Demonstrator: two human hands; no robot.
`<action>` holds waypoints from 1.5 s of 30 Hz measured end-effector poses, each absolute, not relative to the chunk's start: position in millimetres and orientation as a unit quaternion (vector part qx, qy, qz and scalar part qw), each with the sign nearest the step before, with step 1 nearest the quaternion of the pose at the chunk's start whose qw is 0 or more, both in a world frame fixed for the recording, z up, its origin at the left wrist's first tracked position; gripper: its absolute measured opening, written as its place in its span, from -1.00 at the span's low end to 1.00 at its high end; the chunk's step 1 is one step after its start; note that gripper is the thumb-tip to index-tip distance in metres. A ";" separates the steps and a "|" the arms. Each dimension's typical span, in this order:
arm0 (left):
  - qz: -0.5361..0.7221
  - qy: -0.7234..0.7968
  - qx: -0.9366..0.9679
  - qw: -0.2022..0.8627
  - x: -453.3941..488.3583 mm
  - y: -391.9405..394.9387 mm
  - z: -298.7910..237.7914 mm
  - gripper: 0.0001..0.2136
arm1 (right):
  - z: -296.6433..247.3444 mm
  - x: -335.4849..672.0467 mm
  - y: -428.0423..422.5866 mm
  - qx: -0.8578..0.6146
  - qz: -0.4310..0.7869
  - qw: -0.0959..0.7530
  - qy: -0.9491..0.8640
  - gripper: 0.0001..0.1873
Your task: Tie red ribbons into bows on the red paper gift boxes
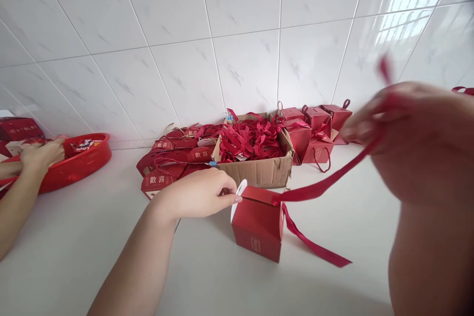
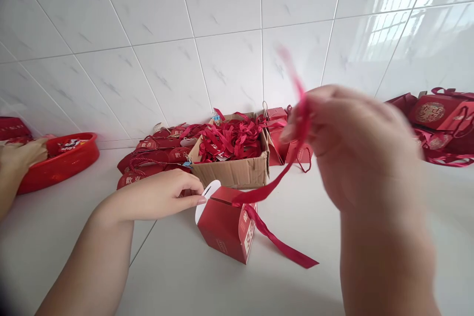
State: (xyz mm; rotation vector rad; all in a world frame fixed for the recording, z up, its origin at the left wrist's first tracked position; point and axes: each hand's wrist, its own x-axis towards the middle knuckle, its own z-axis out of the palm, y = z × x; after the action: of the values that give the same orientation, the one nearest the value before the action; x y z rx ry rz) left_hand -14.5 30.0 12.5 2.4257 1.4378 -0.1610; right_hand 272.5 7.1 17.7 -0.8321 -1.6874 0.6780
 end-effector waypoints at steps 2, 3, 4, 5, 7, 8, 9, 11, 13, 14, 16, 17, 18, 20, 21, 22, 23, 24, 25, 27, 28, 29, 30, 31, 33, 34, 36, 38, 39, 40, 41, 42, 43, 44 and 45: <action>-0.060 0.491 0.852 0.169 -16.4 29.7 13.5 -0.74 | 19.0 246.4 6.5 -0.368 0.286 0.605 -0.645 -0.78; -0.061 0.487 0.854 0.171 -17.3 29.3 14.0 -0.75 | 17.6 233.8 7.6 -0.414 0.309 0.563 -0.646 -0.78; -0.061 0.485 0.855 0.172 -18.0 28.9 14.5 -0.75 | 14.8 222.4 9.9 -0.439 0.342 0.491 -0.670 -0.76; -0.061 0.486 0.855 0.171 -18.4 28.6 14.8 -0.76 | 10.9 212.8 13.3 -0.446 0.368 0.428 -0.695 -0.75; -0.065 0.491 0.852 0.170 -18.6 28.4 15.0 -0.77 | 1.4 199.3 22.5 -0.447 0.402 0.318 -0.733 -0.77; -0.068 0.494 0.850 0.170 -18.5 28.6 14.9 -0.78 | -3.3 195.3 27.4 -0.455 0.402 0.284 -0.742 -0.77; -0.071 0.496 0.848 0.169 -18.4 28.8 14.6 -0.79 | -7.5 192.9 31.9 -0.468 0.396 0.260 -0.746 -0.77; -0.075 0.499 0.846 0.171 -18.1 29.5 13.9 -0.80 | -13.3 191.4 38.2 -0.491 0.374 0.237 -0.750 -0.78; -0.078 0.504 0.843 0.173 -18.0 30.1 13.2 -0.82 | -15.9 192.0 40.4 -0.499 0.362 0.224 -0.755 -0.78; -0.080 0.506 0.840 0.176 -18.0 30.3 12.8 -0.83 | -16.3 192.4 40.3 -0.497 0.361 0.219 -0.758 -0.77; -0.086 0.513 0.834 0.184 -18.2 31.0 12.3 -0.85 | -16.7 192.5 39.1 -0.490 0.363 0.210 -0.765 -0.77; -0.088 0.516 0.831 0.187 -18.3 31.4 12.1 -0.85 | -17.0 192.0 38.5 -0.486 0.365 0.208 -0.767 -0.77; -0.090 0.518 0.829 0.191 -18.4 31.8 11.9 -0.85 | -17.5 191.1 38.0 -0.482 0.367 0.208 -0.768 -0.78; -0.092 0.522 0.825 0.198 -18.7 32.8 11.6 -0.85 | -18.9 188.8 37.6 -0.473 0.372 0.210 -0.771 -0.76; -0.092 0.524 0.823 0.200 -18.8 33.3 11.5 -0.84 | -19.8 187.5 37.7 -0.470 0.374 0.212 -0.771 -0.75; -0.093 0.527 0.821 0.201 -19.0 33.7 11.3 -0.84 | -20.5 186.3 37.8 -0.467 0.374 0.214 -0.772 -0.73; -0.094 0.529 0.819 0.202 -19.1 34.0 11.2 -0.84 | -21.2 185.2 37.9 -0.465 0.374 0.216 -0.773 -0.72; -0.094 0.531 0.818 0.201 -19.1 34.2 11.2 -0.84 | -21.6 184.4 38.0 -0.464 0.372 0.218 -0.774 -0.71; -0.094 0.532 0.817 0.201 -19.1 34.3 11.2 -0.85 | -21.9 183.8 38.1 -0.464 0.371 0.219 -0.774 -0.71; -0.094 0.531 0.818 0.199 -19.0 34.3 11.3 -0.85 | -22.1 183.5 38.1 -0.464 0.373 0.221 -0.773 -0.75; -0.094 0.531 0.818 0.199 -18.8 34.3 11.4 -0.85 | -22.0 183.6 38.1 -0.463 0.375 0.222 -0.772 -0.77; -0.095 0.531 0.818 0.199 -18.6 34.2 11.5 -0.85 | -22.0 183.8 38.1 -0.462 0.379 0.223 -0.771 -0.78; -0.095 0.531 0.818 0.199 -18.4 34.3 11.5 -0.85 | -22.0 184.0 38.2 -0.460 0.380 0.225 -0.770 -0.78; -0.096 0.532 0.817 0.200 -18.3 34.3 11.5 -0.85 | -22.3 184.2 38.3 -0.458 0.380 0.227 -0.771 -0.78; -0.097 0.533 0.816 0.199 -18.2 34.5 11.4 -0.86 | -23.3 184.2 38.8 -0.455 0.376 0.228 -0.775 -0.75; -0.097 0.533 0.817 0.197 -18.3 34.6 11.4 -0.87 | -24.3 183.9 39.2 -0.453 0.375 0.226 -0.777 -0.73; -0.097 0.532 0.818 0.195 -18.6 34.8 11.3 -0.87 | -26.9 183.0 40.2 -0.451 0.375 0.220 -0.779 -0.69; -0.097 0.532 0.819 0.193 -18.9 34.6 11.0 -0.87 | -30.3 181.6 41.4 -0.452 0.374 0.216 -0.780 -0.66; -0.097 0.532 0.819 0.193 -19.0 34.4 10.8 -0.87 | -32.0 180.7 42.0 -0.455 0.372 0.214 -0.780 -0.66; -0.097 0.533 0.818 0.194 -19.1 34.2 10.6 -0.86 | -33.7 179.7 42.5 -0.458 0.369 0.213 -0.780 -0.66; -0.098 0.534 0.817 0.195 -19.2 34.0 10.4 -0.85 | -35.2 178.7 42.8 -0.461 0.365 0.211 -0.781 -0.67; -0.099 0.534 0.817 0.196 -19.2 33.8 10.3 -0.84 | -36.5 177.7 43.1 -0.464 0.361 0.210 -0.781 -0.69; -0.099 0.533 0.817 0.197 -19.3 33.6 10.3 -0.84 | -37.6 176.8 43.3 -0.467 0.359 0.209 -0.781 -0.71; -0.099 0.531 0.817 0.199 -19.6 33.6 10.5 -0.83 | -38.4 176.0 43.5 -0.468 0.357 0.208 -0.781 -0.73; -0.099 0.530 0.818 0.201 -19.9 33.7 10.9 -0.81 | -39.1 175.3 43.6 -0.469 0.355 0.208 -0.782 -0.74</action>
State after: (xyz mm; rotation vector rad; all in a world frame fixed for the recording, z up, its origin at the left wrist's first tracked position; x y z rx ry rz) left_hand -19.9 33.7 10.9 2.2860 1.4808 -0.2764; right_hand 175.3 43.6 -39.1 -1.3046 -2.1751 0.9873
